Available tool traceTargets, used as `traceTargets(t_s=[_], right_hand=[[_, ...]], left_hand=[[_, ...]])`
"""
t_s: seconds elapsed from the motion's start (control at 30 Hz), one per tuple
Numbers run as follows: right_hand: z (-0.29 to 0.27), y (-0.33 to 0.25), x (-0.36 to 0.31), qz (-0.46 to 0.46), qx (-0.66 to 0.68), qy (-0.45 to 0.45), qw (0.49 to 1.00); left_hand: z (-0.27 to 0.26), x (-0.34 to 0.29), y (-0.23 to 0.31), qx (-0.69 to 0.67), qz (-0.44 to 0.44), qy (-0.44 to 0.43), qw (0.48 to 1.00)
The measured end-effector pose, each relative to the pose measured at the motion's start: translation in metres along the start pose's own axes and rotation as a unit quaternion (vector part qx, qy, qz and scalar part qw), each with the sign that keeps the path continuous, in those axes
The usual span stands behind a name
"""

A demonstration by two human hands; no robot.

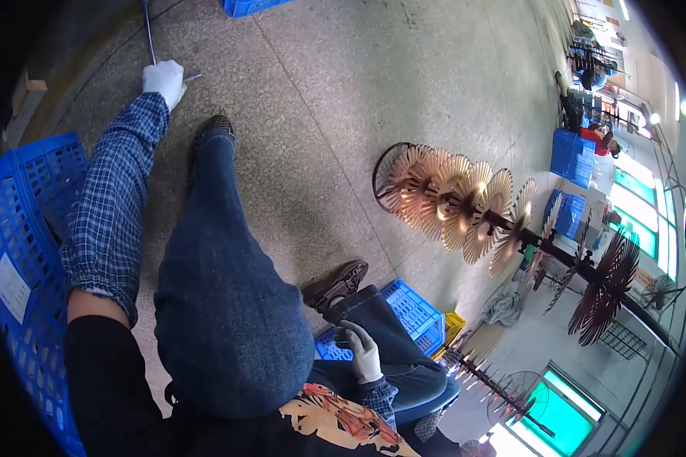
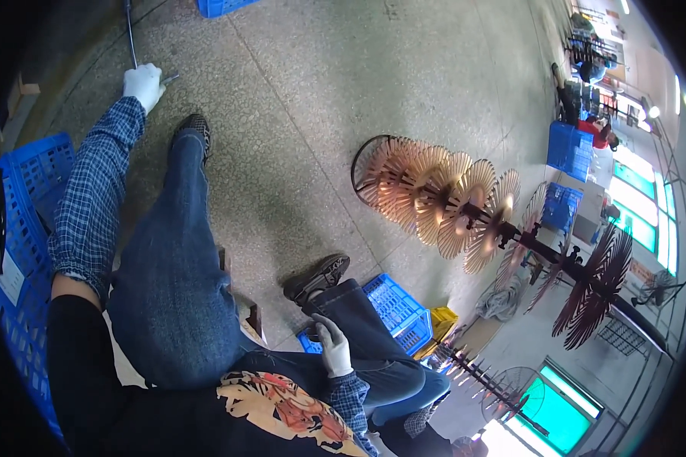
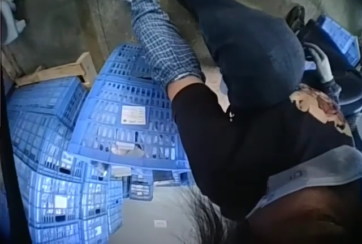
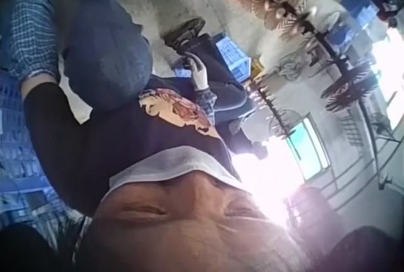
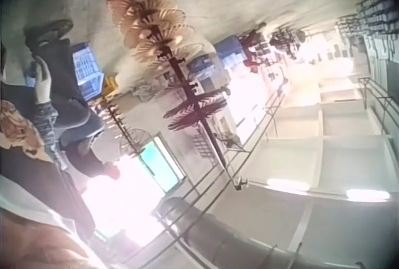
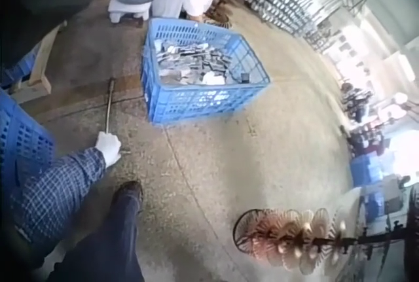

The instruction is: Removing small metal components from a circular tiered rack and sorting them into a blue plastic crate.

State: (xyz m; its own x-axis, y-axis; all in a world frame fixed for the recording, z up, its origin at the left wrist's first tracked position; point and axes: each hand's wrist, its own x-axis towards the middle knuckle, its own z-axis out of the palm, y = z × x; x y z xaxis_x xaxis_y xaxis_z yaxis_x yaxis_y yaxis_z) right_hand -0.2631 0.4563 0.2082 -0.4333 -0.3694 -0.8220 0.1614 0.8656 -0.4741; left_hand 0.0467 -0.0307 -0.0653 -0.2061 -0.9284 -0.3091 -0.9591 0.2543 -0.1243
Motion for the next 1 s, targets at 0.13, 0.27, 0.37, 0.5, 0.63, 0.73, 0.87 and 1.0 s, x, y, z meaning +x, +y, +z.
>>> traceTargets(t_s=[0.13,0.27,0.37,0.5,0.63,0.73,0.87,1.0], right_hand=[[0.001,0.002,0.005,-0.001,-0.014,-0.014,1.0],[0.0,0.003,0.009,0.001,-0.021,-0.017,1.0],[0.003,0.004,0.011,-0.005,-0.003,-0.016,1.0],[-0.003,0.004,0.005,-0.009,0.017,-0.003,1.0],[0.002,0.005,0.005,-0.024,0.04,-0.021,0.999],[0.0,0.013,0.0,-0.054,0.064,-0.033,0.996],[-0.007,0.02,-0.009,-0.125,0.098,-0.033,0.987],[-0.008,0.025,-0.029,-0.213,0.088,-0.014,0.973]], left_hand=[[0.011,0.004,-0.008,-0.088,-0.002,0.013,0.996],[0.001,0.008,0.004,-0.017,0.039,-0.049,0.998],[-0.013,-0.002,0.004,-0.013,0.054,0.026,0.998],[-0.042,-0.036,0.007,-0.117,0.023,0.129,0.984],[-0.014,-0.068,-0.036,-0.389,-0.117,0.312,0.859],[-0.011,-0.085,-0.055,-0.699,-0.228,0.341,0.585],[-0.055,-0.099,-0.056,-0.755,-0.228,0.327,0.521],[-0.128,-0.11,-0.045,-0.861,-0.172,0.358,0.318]])
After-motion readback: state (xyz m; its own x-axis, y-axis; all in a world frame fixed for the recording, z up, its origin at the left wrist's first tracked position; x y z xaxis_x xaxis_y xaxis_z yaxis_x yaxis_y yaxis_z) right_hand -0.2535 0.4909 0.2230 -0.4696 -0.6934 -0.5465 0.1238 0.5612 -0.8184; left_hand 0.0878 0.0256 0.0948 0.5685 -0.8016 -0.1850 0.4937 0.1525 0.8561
